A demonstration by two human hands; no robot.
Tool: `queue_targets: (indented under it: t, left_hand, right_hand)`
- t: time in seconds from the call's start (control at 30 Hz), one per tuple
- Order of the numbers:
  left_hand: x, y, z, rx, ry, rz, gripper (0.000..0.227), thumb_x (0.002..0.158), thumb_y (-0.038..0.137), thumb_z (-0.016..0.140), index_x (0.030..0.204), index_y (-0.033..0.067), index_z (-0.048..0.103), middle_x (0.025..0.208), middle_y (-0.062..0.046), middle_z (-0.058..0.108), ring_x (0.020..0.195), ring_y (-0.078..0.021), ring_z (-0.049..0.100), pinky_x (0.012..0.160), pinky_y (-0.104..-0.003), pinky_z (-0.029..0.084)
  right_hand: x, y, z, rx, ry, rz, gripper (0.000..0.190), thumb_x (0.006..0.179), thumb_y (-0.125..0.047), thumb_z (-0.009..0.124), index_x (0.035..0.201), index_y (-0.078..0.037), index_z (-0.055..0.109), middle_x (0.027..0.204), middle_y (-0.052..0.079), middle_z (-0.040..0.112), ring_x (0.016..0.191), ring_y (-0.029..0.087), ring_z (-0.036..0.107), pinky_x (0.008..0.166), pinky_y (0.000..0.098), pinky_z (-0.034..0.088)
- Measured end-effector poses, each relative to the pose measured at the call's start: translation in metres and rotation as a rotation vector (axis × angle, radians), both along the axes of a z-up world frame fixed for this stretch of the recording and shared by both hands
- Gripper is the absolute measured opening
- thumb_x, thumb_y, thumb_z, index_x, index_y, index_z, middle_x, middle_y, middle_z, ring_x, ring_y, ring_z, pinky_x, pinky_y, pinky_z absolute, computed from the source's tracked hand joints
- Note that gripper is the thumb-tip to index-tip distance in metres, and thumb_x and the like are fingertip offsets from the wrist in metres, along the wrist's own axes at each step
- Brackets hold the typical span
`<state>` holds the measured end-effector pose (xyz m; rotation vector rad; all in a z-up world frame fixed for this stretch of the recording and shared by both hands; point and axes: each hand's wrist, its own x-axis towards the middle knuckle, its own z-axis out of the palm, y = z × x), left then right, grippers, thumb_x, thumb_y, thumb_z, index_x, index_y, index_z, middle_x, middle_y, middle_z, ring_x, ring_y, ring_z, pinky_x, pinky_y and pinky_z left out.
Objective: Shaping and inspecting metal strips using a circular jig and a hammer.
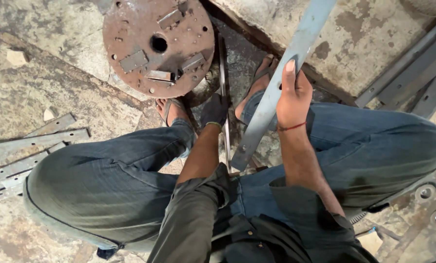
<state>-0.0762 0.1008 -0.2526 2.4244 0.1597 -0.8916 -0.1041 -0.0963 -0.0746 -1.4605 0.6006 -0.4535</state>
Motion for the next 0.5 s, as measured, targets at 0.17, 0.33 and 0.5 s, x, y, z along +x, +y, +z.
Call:
queue_targets:
  t: [0.17, 0.33, 0.5]
  left_hand:
    - [0.01, -0.006, -0.015, 0.025, -0.155, 0.097, 0.041, 0.096, 0.046, 0.05, 0.102, 0.0087, 0.064, 0.107, -0.026, 0.069, 0.103, -0.0479, 0.064, 0.086, -0.06, 0.047]
    - [0.014, -0.003, -0.021, -0.078, -0.196, 0.321, 0.037, 0.091, 0.041, 0.057, 0.102, 0.0071, 0.068, 0.108, -0.026, 0.067, 0.102, -0.0486, 0.062, 0.086, -0.058, 0.048]
    - [-0.003, 0.006, -0.062, -0.288, -0.542, 0.102, 0.046, 0.105, 0.021, 0.042, 0.144, -0.0032, 0.051, 0.121, -0.024, 0.067, 0.106, -0.0459, 0.065, 0.089, -0.055, 0.049]
  right_hand:
    - [0.009, 0.01, -0.007, -0.157, 0.11, 0.103, 0.04, 0.111, -0.038, 0.056, 0.093, -0.003, 0.063, 0.076, -0.004, 0.054, 0.072, 0.006, 0.045, 0.063, 0.0277, 0.039]
    - [0.042, 0.026, -0.038, -0.593, 0.314, 0.274, 0.041, 0.107, -0.04, 0.064, 0.096, 0.0, 0.064, 0.077, 0.012, 0.065, 0.067, 0.024, 0.061, 0.065, 0.0377, 0.05]
    - [0.099, 0.065, -0.093, -0.896, 0.352, 0.609, 0.035, 0.1, -0.036, 0.067, 0.105, -0.001, 0.065, 0.09, 0.027, 0.069, 0.088, 0.048, 0.066, 0.076, 0.0564, 0.051]
